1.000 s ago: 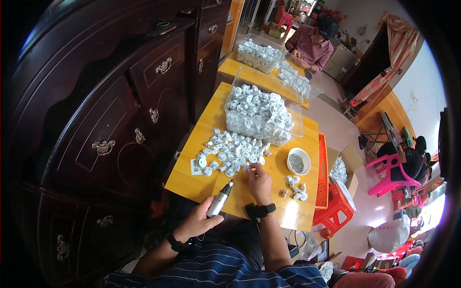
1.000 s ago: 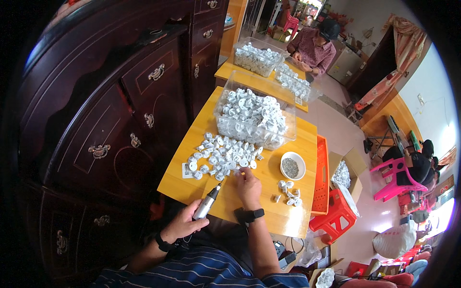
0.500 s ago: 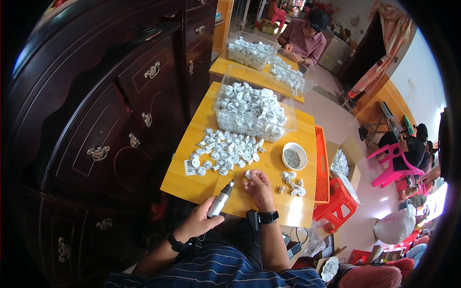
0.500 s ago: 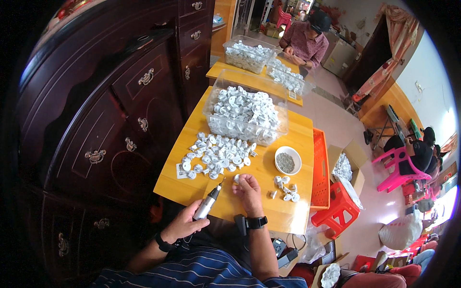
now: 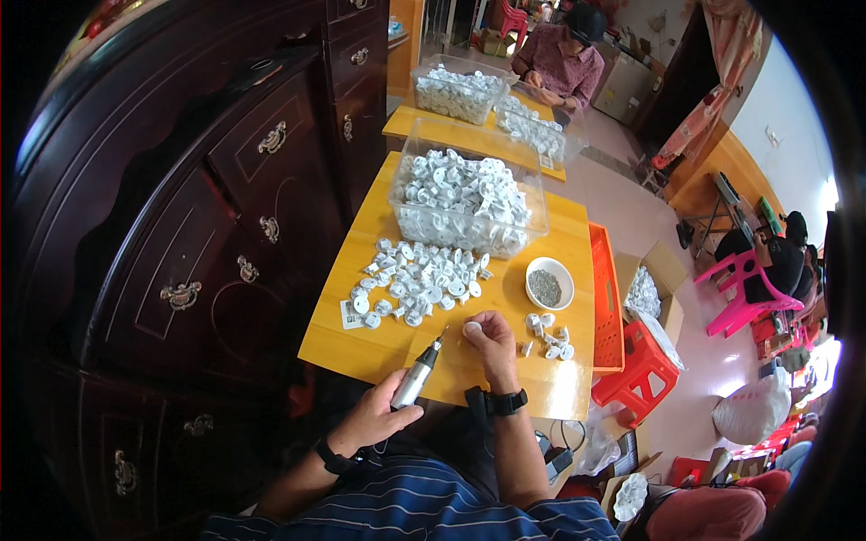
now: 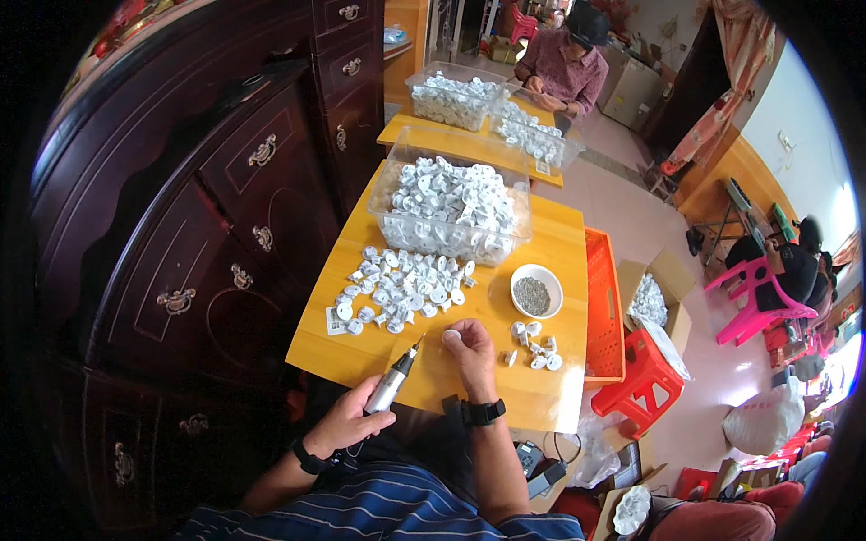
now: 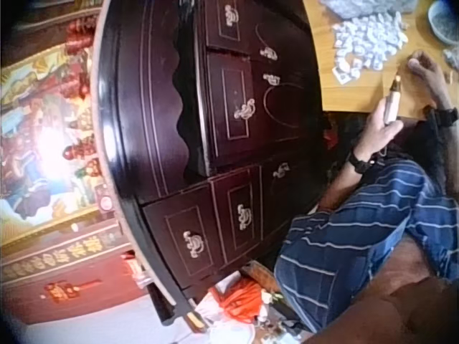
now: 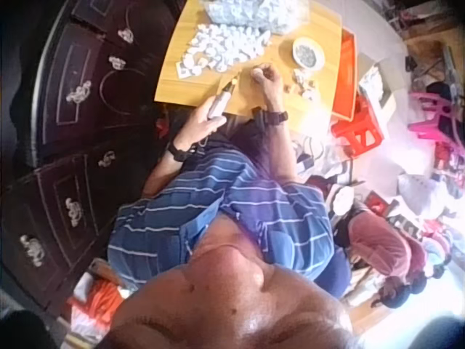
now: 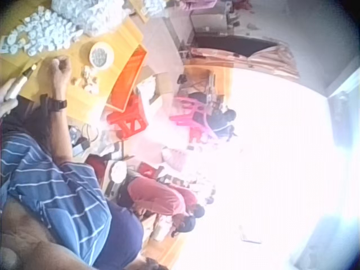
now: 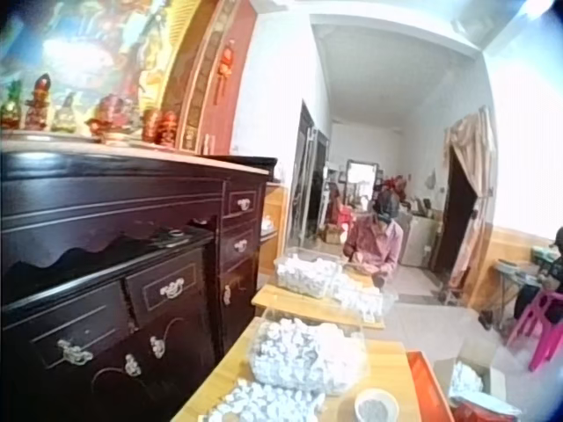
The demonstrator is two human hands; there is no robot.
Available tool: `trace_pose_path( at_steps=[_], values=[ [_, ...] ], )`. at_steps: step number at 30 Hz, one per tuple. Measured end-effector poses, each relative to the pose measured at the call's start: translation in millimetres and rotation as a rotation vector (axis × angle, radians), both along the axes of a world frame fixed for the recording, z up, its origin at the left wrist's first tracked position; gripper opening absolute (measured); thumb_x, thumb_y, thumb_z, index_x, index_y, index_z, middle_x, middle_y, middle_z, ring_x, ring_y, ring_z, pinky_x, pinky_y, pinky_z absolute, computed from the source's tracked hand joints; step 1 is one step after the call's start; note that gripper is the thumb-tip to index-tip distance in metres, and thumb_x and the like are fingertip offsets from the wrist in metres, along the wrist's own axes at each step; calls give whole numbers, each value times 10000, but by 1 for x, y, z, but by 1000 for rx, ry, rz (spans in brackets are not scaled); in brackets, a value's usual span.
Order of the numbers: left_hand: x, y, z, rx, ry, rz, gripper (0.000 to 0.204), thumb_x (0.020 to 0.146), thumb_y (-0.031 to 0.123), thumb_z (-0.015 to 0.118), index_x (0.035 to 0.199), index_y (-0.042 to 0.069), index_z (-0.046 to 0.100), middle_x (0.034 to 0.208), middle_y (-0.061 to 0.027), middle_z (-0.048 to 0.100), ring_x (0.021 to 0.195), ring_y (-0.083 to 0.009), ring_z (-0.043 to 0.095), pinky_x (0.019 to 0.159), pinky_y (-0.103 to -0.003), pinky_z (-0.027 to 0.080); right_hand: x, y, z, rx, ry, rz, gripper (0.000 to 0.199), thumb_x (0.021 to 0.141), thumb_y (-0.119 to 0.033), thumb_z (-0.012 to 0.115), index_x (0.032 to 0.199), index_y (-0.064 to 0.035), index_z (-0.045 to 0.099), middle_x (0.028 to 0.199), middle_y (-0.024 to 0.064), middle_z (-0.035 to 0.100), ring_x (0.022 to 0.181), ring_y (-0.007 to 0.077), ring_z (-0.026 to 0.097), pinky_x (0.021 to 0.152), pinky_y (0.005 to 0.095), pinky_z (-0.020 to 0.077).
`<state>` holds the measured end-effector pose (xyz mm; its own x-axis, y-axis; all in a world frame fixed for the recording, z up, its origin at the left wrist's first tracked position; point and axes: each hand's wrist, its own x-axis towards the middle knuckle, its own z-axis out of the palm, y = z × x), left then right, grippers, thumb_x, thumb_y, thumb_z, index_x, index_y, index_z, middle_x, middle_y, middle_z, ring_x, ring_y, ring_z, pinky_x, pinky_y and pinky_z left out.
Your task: Assembling small white plastic components using a handheld power screwdriver.
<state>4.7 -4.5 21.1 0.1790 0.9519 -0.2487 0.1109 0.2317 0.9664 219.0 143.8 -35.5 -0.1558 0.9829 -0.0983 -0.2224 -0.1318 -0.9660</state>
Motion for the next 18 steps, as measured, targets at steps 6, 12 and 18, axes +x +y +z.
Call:
trace_pose_path(
  at_steps=[6,12,18],
  values=[
    [0,0,8,-139,1,-16,623,879,176,731,1405,-12,457,1150,-168,644,1027,-231,654,887,-353,525,-9,-5,7,-58,-10,-40,190,944,-15,651,1133,-32,638,953,9,661,854,95,630,790,235,514],
    [4,3,-7,71,70,-43,620,907,117,700,1444,5,411,914,-42,614,665,-77,576,583,-234,499,-6,-6,-8,-89,114,14,177,974,-21,612,1151,-26,612,996,21,658,890,113,650,802,248,534],
    [9,9,-5,54,48,-54,624,903,113,702,1447,9,415,893,-26,599,650,-74,557,576,-235,490,-9,-8,-5,-136,146,29,156,997,-44,589,1153,-27,588,1004,31,658,880,121,656,786,253,555]
  ],
)
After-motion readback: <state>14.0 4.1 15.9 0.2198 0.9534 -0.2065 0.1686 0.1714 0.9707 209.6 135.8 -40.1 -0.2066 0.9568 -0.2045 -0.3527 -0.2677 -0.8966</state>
